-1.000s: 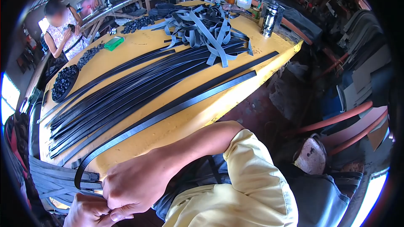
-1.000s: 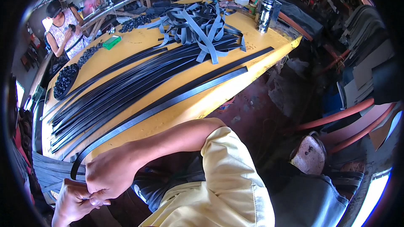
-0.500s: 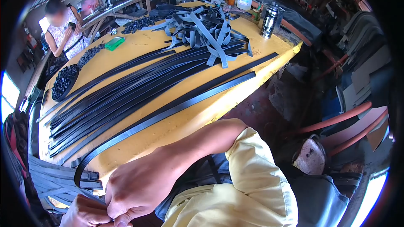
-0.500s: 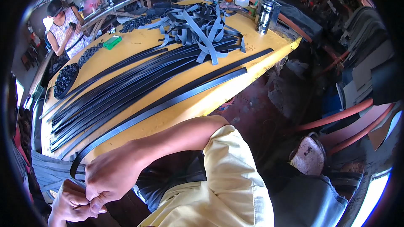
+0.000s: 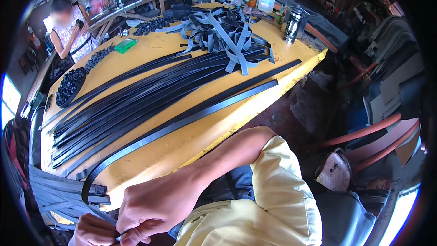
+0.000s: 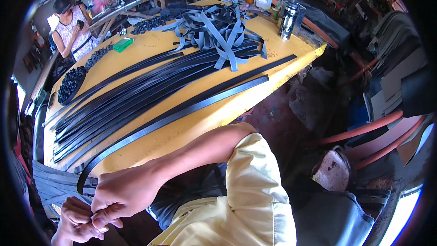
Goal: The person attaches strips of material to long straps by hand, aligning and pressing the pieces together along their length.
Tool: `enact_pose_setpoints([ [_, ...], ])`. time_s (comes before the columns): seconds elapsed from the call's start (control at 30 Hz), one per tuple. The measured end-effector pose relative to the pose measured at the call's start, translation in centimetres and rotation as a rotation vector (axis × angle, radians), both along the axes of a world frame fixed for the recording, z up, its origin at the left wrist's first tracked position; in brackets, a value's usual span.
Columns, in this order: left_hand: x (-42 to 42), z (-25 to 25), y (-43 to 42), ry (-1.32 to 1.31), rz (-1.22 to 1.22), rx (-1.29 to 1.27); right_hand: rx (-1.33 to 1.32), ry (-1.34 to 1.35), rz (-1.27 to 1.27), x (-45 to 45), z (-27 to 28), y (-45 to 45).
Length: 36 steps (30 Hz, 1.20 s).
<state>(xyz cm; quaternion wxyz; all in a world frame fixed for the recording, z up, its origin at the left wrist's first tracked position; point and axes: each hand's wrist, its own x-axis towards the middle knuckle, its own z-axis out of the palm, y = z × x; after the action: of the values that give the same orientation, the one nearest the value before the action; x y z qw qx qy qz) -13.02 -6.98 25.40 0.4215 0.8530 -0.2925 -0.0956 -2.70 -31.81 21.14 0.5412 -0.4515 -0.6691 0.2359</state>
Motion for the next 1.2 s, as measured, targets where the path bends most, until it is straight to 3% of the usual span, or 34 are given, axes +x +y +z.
enact_pose_setpoints([
  [0.1,1.1,3.7,-3.5,0.105,-0.126,0.110,0.005,0.038,0.016,0.1,0.1,-0.3],
  [0.2,1.2,3.4,-4.2,-0.004,-0.155,0.017,0.015,0.061,0.022,0.0,-0.1,-0.3],
  [0.5,0.4,2.7,-3.9,0.027,-0.095,-0.108,0.017,0.093,0.005,-0.4,-0.2,-0.7],
  [0.93,-0.2,2.2,-3.2,0.011,-0.069,-0.037,-0.063,0.139,-0.039,-0.7,-0.1,-1.7],
  [1.0,-0.5,1.2,-3.4,-0.106,0.138,-0.059,-0.026,0.121,-0.061,-0.6,-0.2,-1.8],
  [1.2,-0.5,3.3,-5.0,0.035,0.047,-0.123,-0.019,0.111,-0.107,-0.6,-0.9,-2.1],
])
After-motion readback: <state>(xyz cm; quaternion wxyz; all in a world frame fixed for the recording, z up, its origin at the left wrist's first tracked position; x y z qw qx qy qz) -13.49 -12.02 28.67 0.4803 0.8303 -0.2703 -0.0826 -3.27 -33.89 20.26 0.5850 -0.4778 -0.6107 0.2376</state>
